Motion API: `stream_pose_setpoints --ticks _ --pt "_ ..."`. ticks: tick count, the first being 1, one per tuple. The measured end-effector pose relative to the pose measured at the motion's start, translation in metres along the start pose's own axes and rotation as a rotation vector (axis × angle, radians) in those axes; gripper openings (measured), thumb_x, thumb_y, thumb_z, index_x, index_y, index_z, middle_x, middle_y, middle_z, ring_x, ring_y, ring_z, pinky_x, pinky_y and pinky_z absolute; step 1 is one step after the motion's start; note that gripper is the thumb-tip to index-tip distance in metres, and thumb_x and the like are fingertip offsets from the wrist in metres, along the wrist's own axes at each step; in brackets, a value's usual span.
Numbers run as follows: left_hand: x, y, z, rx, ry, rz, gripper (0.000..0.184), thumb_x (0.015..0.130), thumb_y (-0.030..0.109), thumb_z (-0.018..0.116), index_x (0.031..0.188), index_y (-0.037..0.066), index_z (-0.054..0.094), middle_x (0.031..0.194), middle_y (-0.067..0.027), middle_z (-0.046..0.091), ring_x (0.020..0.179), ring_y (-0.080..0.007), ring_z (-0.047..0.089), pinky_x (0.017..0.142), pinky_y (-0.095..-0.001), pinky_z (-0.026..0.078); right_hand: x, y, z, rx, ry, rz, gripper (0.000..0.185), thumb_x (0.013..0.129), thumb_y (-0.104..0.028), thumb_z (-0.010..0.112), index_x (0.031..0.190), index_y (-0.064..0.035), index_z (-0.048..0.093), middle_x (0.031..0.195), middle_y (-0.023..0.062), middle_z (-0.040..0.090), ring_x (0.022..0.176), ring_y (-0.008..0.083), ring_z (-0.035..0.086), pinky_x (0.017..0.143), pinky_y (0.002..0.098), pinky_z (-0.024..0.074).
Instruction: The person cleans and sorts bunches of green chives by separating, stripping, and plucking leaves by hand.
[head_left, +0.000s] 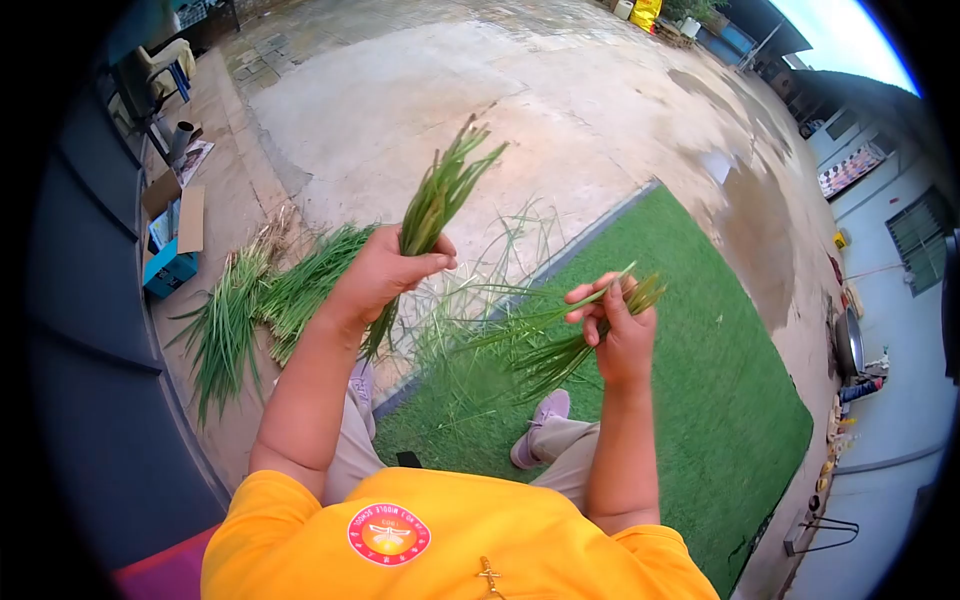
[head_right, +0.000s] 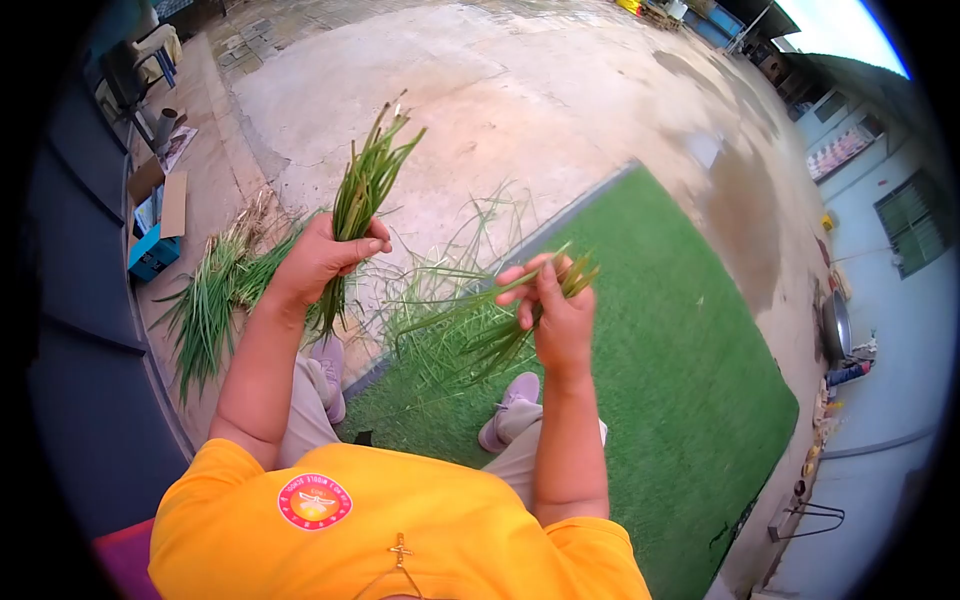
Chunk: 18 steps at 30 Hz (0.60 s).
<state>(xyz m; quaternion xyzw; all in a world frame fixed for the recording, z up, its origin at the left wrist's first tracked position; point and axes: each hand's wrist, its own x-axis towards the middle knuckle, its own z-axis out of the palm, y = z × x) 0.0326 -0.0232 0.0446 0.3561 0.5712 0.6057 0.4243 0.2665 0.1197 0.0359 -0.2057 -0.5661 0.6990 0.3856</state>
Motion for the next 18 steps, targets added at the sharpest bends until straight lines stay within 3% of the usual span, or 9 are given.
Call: stream_pose_setpoints --ticks 2,5,14,18 --pt "-0.005 -0.006 0.027 0.004 -0.158 -0.039 0.015 0.075 0.01 0.065 0.087 0.003 0.062 0.073 0.0029 0.06 0.054 -0.0009 0.044 0.047 -0.0166 0.032 -0.001 0.002 0.004 0.004 -0.017 0.023 0.018 0.093 -0.018 0.041 0.09 -0.0014 0.048 0.08 0.0168 0.062 0.059 0.0156 0.06 0.04 0.0173 0.0366" --pt "-0.004 -0.028 0.052 -0.012 -0.278 -0.045 0.019 0.074 0.005 0.067 0.091 0.001 0.061 0.082 0.0002 0.06 0.077 -0.0059 0.053 0.069 -0.0212 0.043 -0.002 0.004 0.008 0.001 -0.046 0.03 0.018 0.093 -0.017 0.04 0.09 -0.0013 0.048 0.08 0.0173 0.061 0.059 0.0161 0.061 0.04 0.0174 0.0364" --pt "-0.001 -0.025 0.051 0.161 -0.332 0.007 0.014 0.074 0.004 0.065 0.086 0.0 0.061 0.074 0.0004 0.06 0.071 -0.0048 0.052 0.065 -0.0204 0.043 -0.005 0.01 0.014 -0.012 -0.089 0.061 0.02 0.093 -0.018 0.039 0.091 -0.0008 0.048 0.082 0.0178 0.061 0.059 0.016 0.061 0.039 0.0173 0.0357" --pt "0.0 -0.021 0.046 0.311 -0.296 0.03 0.012 0.072 0.003 0.062 0.084 0.0 0.06 0.07 -0.0003 0.058 0.067 -0.0046 0.049 0.06 -0.0216 0.042 -0.004 0.01 0.017 -0.158 -0.088 0.159 0.019 0.092 -0.018 0.041 0.09 -0.0011 0.05 0.08 0.014 0.061 0.059 0.0141 0.061 0.039 0.0173 0.0354"
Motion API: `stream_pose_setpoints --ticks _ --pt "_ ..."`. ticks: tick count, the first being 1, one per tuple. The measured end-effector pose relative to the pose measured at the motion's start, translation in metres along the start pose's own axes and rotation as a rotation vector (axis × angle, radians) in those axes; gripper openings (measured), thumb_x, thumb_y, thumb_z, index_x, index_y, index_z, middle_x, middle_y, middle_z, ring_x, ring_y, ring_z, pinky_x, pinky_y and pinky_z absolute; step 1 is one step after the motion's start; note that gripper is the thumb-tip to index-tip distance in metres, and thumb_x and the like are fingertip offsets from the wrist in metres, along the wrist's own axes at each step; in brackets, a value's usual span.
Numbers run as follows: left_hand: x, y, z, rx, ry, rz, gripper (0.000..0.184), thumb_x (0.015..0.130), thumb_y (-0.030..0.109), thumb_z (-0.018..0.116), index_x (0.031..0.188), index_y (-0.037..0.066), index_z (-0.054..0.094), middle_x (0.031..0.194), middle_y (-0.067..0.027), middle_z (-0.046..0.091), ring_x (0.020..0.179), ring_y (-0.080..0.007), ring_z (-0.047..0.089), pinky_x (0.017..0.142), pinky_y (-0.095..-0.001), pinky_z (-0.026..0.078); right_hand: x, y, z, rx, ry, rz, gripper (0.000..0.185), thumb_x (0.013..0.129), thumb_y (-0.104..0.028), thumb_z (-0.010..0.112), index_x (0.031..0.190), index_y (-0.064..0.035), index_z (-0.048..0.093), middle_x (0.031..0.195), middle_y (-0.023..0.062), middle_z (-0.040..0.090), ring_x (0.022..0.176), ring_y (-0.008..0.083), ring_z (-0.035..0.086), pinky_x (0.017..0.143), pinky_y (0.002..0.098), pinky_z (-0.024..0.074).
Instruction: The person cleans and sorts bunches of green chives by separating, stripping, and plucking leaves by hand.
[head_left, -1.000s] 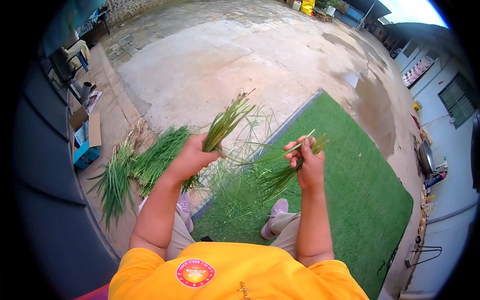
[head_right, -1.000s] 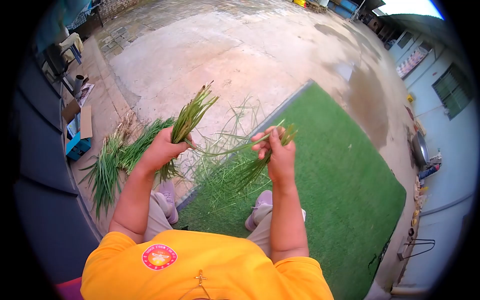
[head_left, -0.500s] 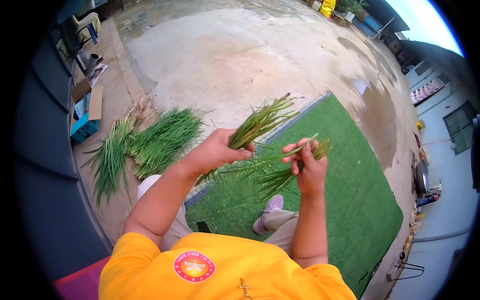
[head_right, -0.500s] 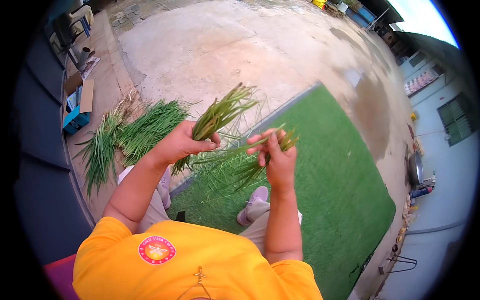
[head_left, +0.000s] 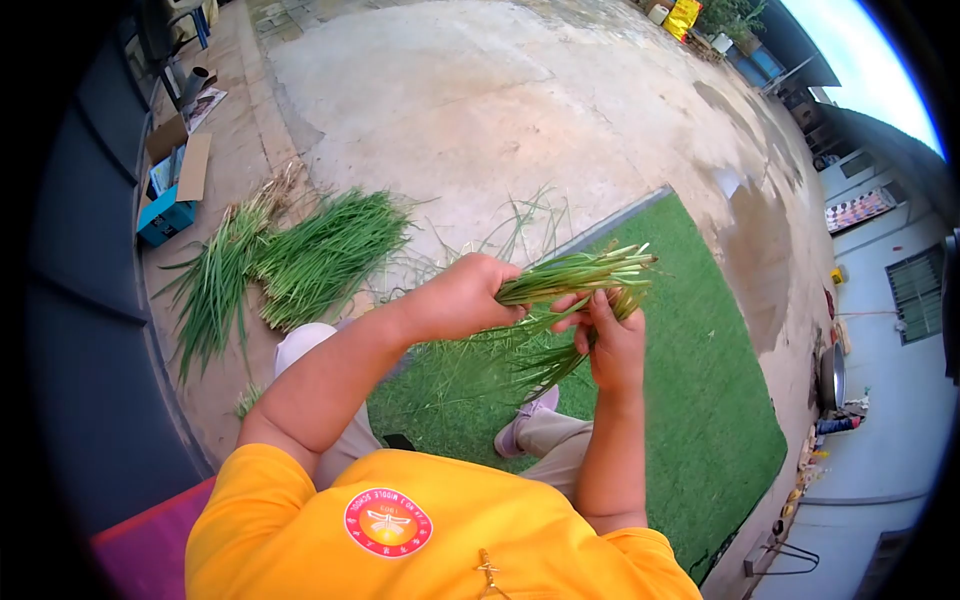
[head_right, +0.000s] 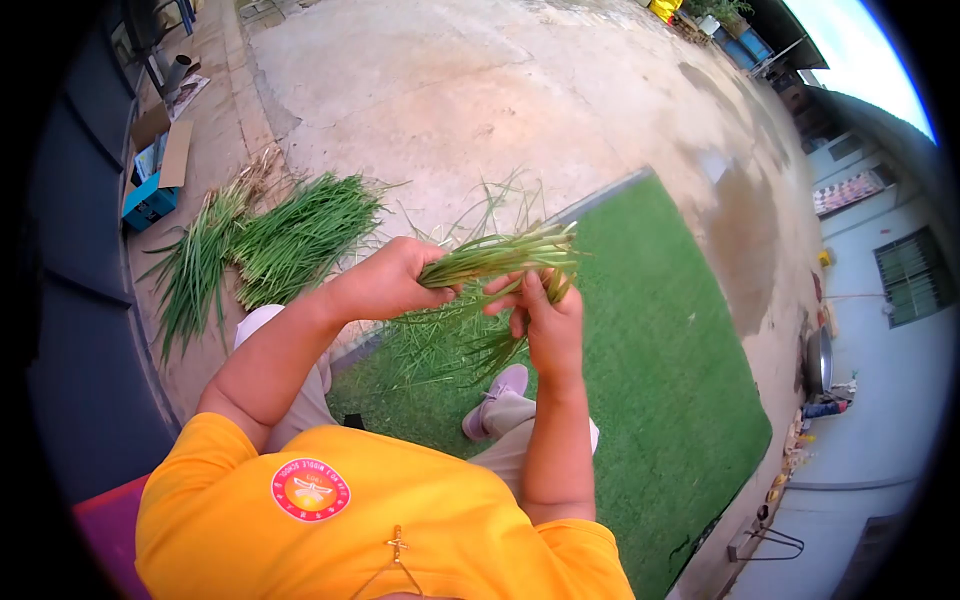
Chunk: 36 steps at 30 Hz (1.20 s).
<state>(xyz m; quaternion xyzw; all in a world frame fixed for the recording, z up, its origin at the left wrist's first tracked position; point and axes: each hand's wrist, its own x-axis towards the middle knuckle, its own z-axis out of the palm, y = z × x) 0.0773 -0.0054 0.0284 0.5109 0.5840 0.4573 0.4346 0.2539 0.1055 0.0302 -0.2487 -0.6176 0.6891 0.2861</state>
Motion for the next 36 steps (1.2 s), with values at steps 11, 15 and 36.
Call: stream_pose_setpoints --ticks 11,15,36 --pt "-0.005 0.006 -0.007 0.147 0.071 -0.004 0.013 0.07 0.005 0.056 0.082 0.0 0.057 0.063 -0.0036 0.053 0.061 -0.0076 0.046 0.056 -0.0247 0.04 0.002 0.003 0.002 -0.036 -0.087 0.283 0.012 0.086 -0.012 0.051 0.094 -0.0046 0.056 0.069 0.003 0.057 0.047 0.0039 0.039 0.041 0.0159 0.0269" --pt "-0.006 0.005 -0.01 0.112 0.073 -0.001 0.013 0.07 0.005 0.057 0.082 0.001 0.057 0.064 -0.0062 0.055 0.059 -0.0097 0.047 0.056 -0.0259 0.041 0.001 0.002 0.007 0.027 -0.139 0.345 0.011 0.085 -0.012 0.053 0.094 -0.0065 0.057 0.072 0.0014 0.057 0.052 0.0031 0.041 0.043 0.0156 0.028" --pt "-0.012 0.005 -0.021 0.395 0.285 0.169 0.013 0.07 0.003 0.058 0.083 0.0 0.056 0.062 -0.0092 0.052 0.058 -0.0117 0.05 0.055 -0.0279 0.04 0.0 0.018 0.014 -0.157 -0.253 0.371 0.016 0.075 -0.006 0.064 0.089 0.0 0.059 0.067 0.0 0.054 0.053 0.0034 0.043 0.043 0.0167 0.0271"
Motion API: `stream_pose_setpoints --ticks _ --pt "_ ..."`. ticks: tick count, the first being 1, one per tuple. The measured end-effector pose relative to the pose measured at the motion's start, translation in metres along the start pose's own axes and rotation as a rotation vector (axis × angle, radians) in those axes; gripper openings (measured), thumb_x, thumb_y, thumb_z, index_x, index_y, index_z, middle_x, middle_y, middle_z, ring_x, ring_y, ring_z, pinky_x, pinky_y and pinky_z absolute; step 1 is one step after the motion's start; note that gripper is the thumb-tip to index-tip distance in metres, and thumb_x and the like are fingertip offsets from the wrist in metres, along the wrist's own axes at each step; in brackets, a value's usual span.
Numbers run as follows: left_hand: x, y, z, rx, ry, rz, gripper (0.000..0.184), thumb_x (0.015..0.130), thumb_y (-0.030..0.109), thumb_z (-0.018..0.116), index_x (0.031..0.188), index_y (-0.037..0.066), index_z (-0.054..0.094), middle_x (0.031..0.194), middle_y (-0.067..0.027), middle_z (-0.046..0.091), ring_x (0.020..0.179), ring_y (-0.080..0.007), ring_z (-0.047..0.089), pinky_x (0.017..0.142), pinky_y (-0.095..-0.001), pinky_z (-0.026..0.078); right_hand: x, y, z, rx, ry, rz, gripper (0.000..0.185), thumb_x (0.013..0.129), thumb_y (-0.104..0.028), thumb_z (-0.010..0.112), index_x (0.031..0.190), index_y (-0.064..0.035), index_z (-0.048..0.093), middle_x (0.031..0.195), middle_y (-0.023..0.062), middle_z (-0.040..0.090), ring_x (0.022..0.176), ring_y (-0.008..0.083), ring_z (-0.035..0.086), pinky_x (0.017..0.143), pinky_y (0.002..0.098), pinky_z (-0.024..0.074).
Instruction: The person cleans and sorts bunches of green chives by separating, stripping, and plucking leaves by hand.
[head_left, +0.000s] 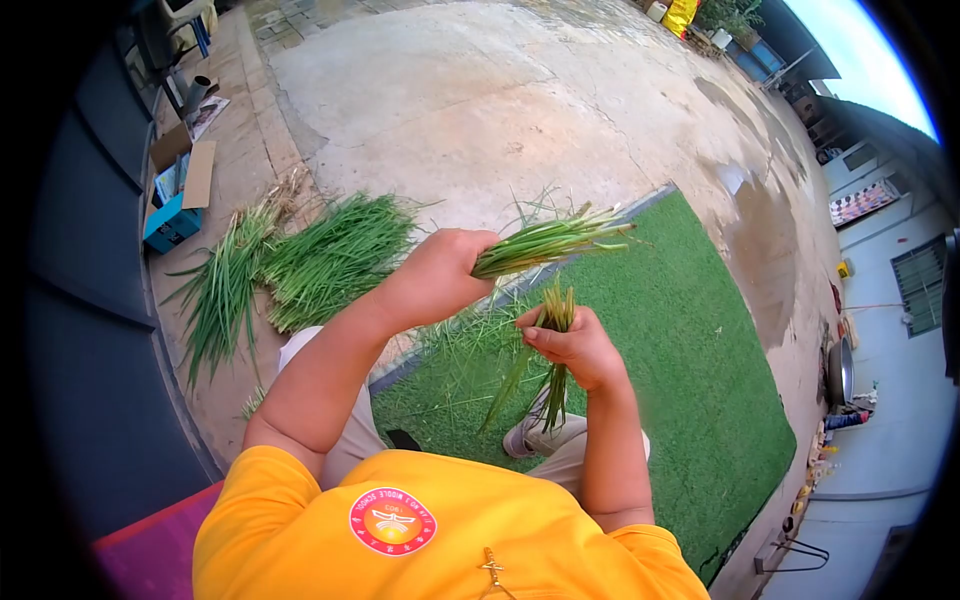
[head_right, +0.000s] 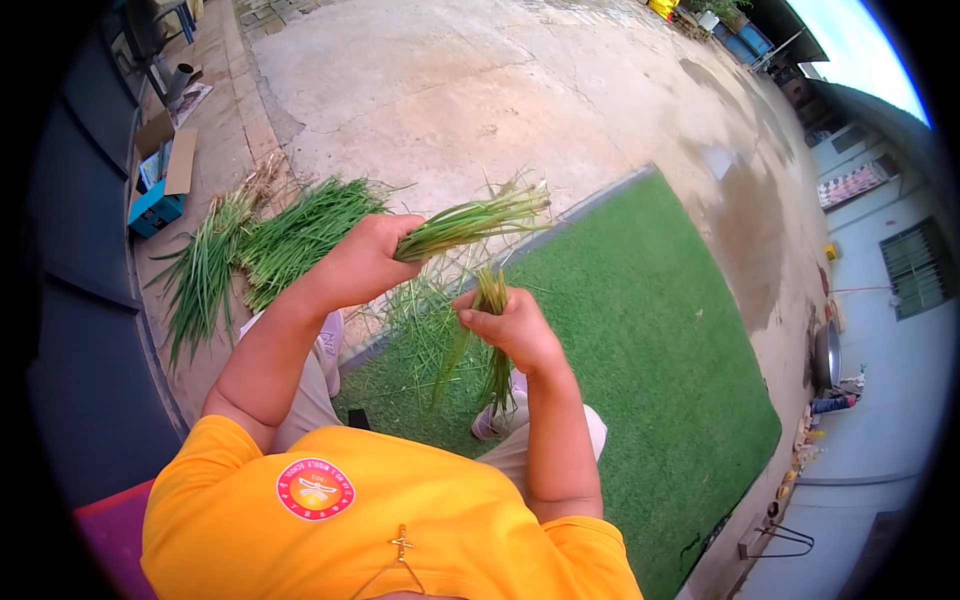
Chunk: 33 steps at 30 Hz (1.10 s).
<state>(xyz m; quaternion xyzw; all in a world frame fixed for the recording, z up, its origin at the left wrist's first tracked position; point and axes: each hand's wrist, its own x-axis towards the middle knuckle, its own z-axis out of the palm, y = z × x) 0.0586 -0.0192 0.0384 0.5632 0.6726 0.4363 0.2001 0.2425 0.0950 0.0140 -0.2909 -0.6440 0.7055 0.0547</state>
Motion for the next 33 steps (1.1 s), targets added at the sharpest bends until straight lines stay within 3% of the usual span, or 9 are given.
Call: stream_pose_setpoints --ticks 5,9,13,15,18,21,26,28,33 --pt "0.005 -0.005 -0.017 -0.255 0.08 -0.198 0.015 0.075 0.005 0.06 0.087 -0.002 0.058 0.071 -0.0008 0.057 0.068 -0.0052 0.05 0.062 -0.0222 0.042 -0.001 -0.003 -0.01 0.111 0.057 0.032 0.019 0.076 -0.005 0.061 0.094 0.0001 0.06 0.073 0.0017 0.057 0.054 0.0036 0.042 0.047 0.0174 0.0306" --pt "0.004 -0.019 0.009 -0.37 -0.185 -0.211 0.017 0.076 0.006 0.062 0.091 -0.002 0.058 0.078 -0.0013 0.06 0.075 -0.0054 0.052 0.069 -0.0225 0.043 -0.001 -0.007 -0.01 0.19 0.085 -0.018 0.019 0.076 -0.005 0.061 0.094 -0.0003 0.059 0.073 0.0021 0.057 0.053 0.0031 0.041 0.045 0.0162 0.0284" --pt "-0.002 -0.012 0.039 -0.362 -0.211 -0.121 0.021 0.074 0.015 0.065 0.088 0.001 0.061 0.067 -0.0105 0.059 0.06 -0.0106 0.05 0.058 -0.0283 0.043 0.0 -0.007 -0.002 0.179 0.004 -0.069 0.021 0.076 -0.004 0.06 0.096 -0.0013 0.058 0.073 0.0012 0.056 0.053 0.003 0.042 0.045 0.0159 0.0295" --pt "-0.001 -0.01 0.037 -0.332 -0.248 -0.214 0.015 0.076 0.008 0.062 0.088 0.0 0.061 0.07 0.0004 0.058 0.068 -0.0048 0.048 0.064 -0.023 0.042 -0.001 -0.008 0.0 0.172 0.03 -0.053 0.023 0.076 -0.003 0.06 0.098 -0.0015 0.057 0.072 0.0006 0.056 0.054 0.0032 0.043 0.045 0.0158 0.0304" --pt "0.001 -0.009 0.028 -0.295 -0.132 -0.175 0.017 0.075 0.014 0.063 0.084 0.0 0.06 0.061 -0.0082 0.057 0.055 -0.0104 0.047 0.054 -0.0285 0.041 -0.003 -0.006 0.0 0.138 0.031 -0.03 0.025 0.076 -0.002 0.059 0.101 -0.0019 0.056 0.072 -0.0004 0.056 0.058 0.0036 0.046 0.047 0.016 0.0324" --pt "0.005 -0.009 0.008 -0.496 0.048 -0.258 0.009 0.076 0.011 0.062 0.077 0.003 0.058 0.063 0.0041 0.05 0.058 -0.0028 0.041 0.052 -0.0211 0.034 -0.003 -0.006 -0.004 0.08 0.013 -0.01 0.023 0.079 -0.004 0.057 0.102 -0.0016 0.055 0.073 -0.0003 0.056 0.059 0.0042 0.046 0.049 0.0166 0.0341" --pt "0.015 -0.022 -0.019 -0.635 0.454 -0.258 0.028 0.078 0.011 0.062 0.104 0.003 0.057 0.08 -0.0022 0.062 0.05 0.0002 0.037 0.042 -0.0154 0.026 -0.004 -0.01 -0.033 0.245 0.199 -0.129 0.012 0.086 -0.008 0.05 0.096 -0.0017 0.054 0.078 0.0053 0.059 0.057 0.006 0.043 0.052 0.0175 0.036" --pt "0.014 -0.024 -0.021 -0.672 0.503 -0.289 0.029 0.078 0.009 0.061 0.106 0.003 0.056 0.084 -0.0028 0.063 0.048 -0.0006 0.036 0.042 -0.0151 0.027 -0.004 -0.016 -0.05 0.422 0.403 -0.341 0.012 0.09 -0.012 0.044 0.096 -0.0033 0.05 0.098 0.0156 0.058 0.064 0.0079 0.043 0.052 0.0181 0.0365" --pt "0.01 -0.015 -0.017 -0.697 0.455 -0.317 0.025 0.079 0.008 0.058 0.103 0.003 0.057 0.084 -0.0031 0.063 0.047 -0.0012 0.035 0.042 -0.0153 0.028 -0.005 -0.007 -0.097 0.672 0.434 -0.454 0.013 0.092 -0.016 0.041 0.094 -0.0053 0.049 0.121 0.0203 0.046 0.079 0.0142 0.048 0.069 0.0263 0.0436"
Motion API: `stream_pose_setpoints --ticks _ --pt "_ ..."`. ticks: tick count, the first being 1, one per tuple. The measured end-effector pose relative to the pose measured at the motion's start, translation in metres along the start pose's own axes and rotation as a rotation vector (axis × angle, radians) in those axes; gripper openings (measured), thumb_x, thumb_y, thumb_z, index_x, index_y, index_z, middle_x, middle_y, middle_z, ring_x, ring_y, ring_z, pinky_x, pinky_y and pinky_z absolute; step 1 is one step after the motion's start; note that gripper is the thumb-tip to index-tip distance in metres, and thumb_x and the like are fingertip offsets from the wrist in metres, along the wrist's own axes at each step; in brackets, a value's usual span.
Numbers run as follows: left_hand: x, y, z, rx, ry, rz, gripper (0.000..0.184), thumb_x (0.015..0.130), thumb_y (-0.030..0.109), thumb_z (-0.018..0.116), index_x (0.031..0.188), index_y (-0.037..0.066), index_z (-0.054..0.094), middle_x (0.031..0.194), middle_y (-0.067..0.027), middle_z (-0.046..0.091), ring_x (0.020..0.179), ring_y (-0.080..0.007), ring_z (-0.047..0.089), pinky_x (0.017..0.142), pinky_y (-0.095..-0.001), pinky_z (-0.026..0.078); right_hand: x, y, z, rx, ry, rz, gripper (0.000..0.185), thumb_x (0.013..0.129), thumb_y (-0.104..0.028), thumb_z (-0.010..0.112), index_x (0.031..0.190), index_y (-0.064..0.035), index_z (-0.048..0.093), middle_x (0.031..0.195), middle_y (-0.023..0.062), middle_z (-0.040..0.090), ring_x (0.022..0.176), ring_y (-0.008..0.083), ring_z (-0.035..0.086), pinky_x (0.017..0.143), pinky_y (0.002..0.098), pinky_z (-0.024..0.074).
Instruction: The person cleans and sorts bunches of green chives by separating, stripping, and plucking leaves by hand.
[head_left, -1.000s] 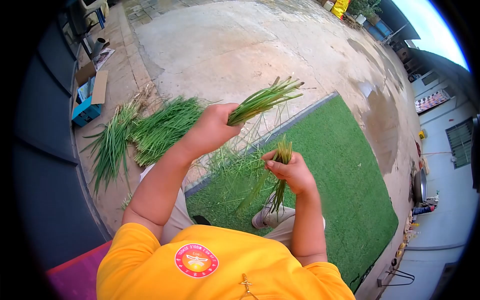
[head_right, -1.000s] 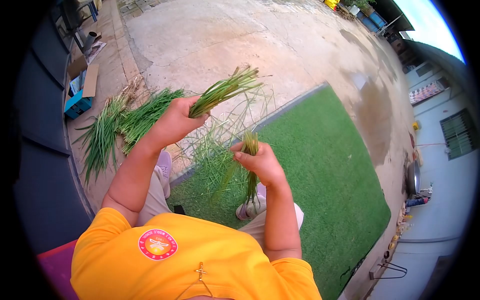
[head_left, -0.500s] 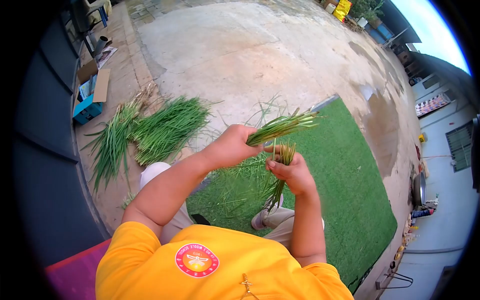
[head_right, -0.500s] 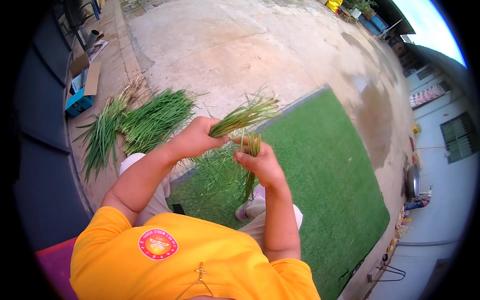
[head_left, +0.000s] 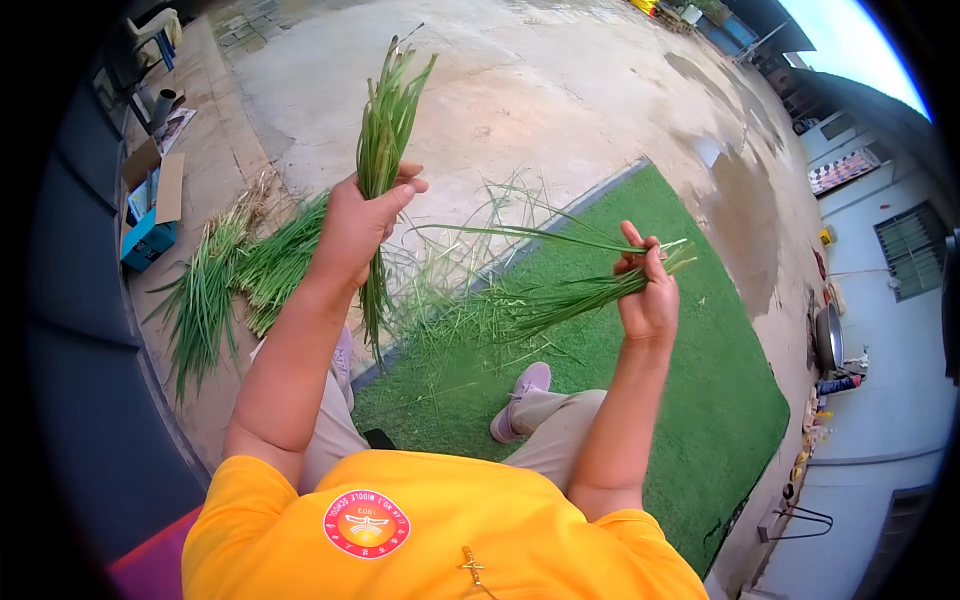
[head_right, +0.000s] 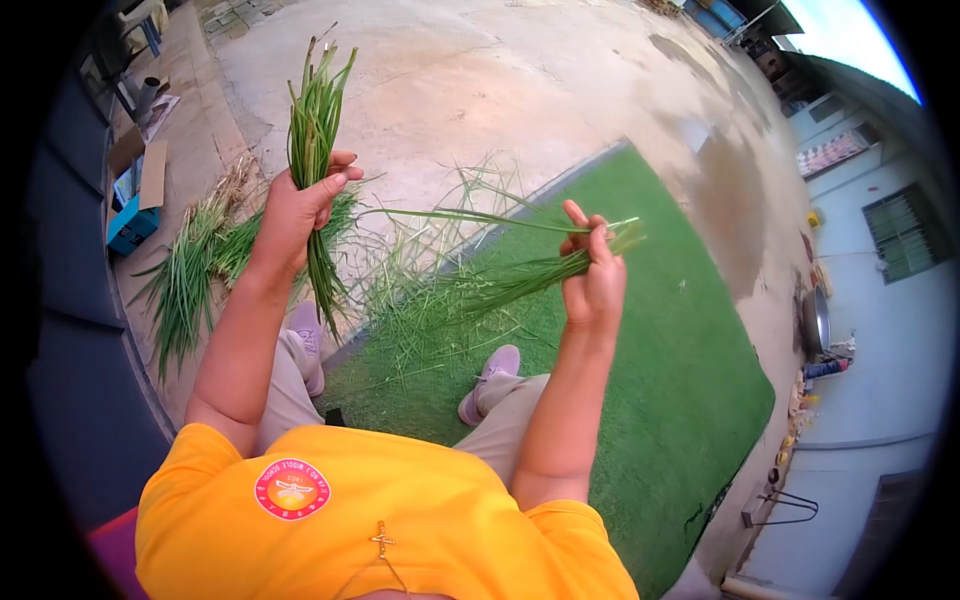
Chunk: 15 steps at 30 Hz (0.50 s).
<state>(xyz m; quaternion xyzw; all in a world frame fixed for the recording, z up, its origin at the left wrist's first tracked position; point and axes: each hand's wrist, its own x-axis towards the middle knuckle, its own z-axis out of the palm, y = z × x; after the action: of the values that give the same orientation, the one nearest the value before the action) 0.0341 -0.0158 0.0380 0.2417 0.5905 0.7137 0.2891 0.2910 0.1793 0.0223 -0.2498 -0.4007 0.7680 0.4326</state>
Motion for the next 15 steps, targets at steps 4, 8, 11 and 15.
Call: stream_pose_setpoints --ticks 4,8,11,15 --pt "-0.011 -0.002 0.009 0.012 -0.076 -0.044 0.02 0.079 0.008 0.056 0.098 0.003 0.058 0.082 -0.0025 0.063 0.047 -0.0011 0.034 0.043 -0.0157 0.028 0.003 -0.009 -0.004 0.169 0.123 -0.056 0.017 0.094 -0.014 0.033 0.094 -0.0049 0.047 0.125 0.0233 0.041 0.109 0.0268 0.044 0.092 0.0371 0.0387" --pt "-0.021 -0.016 0.022 0.053 -0.228 -0.07 0.017 0.08 0.008 0.056 0.096 0.004 0.058 0.079 -0.0008 0.062 0.051 -0.0007 0.038 0.045 -0.0172 0.03 0.0 -0.014 -0.002 0.456 0.177 -0.081 0.021 0.095 -0.013 0.026 0.098 -0.0019 0.044 0.126 0.0272 0.037 0.118 0.035 0.038 0.103 0.0446 0.0303" --pt "-0.03 -0.024 0.032 0.112 -0.371 -0.083 0.017 0.079 0.008 0.057 0.095 0.003 0.059 0.077 0.0002 0.061 0.057 -0.0017 0.044 0.048 -0.0181 0.034 0.006 -0.013 -0.017 0.481 0.233 -0.124 0.017 0.093 -0.006 0.028 0.1 0.0003 0.043 0.124 0.0288 0.038 0.111 0.0366 0.043 0.098 0.044 0.0374" --pt "-0.036 -0.032 0.043 0.067 -0.433 -0.148 0.016 0.079 0.009 0.057 0.094 0.004 0.059 0.076 0.0006 0.061 0.059 -0.0023 0.046 0.05 -0.018 0.036 0.01 -0.013 -0.026 0.598 0.277 -0.109 0.015 0.092 -0.005 0.03 0.1 0.0004 0.042 0.117 0.0269 0.043 0.091 0.0306 0.052 0.085 0.037 0.047"
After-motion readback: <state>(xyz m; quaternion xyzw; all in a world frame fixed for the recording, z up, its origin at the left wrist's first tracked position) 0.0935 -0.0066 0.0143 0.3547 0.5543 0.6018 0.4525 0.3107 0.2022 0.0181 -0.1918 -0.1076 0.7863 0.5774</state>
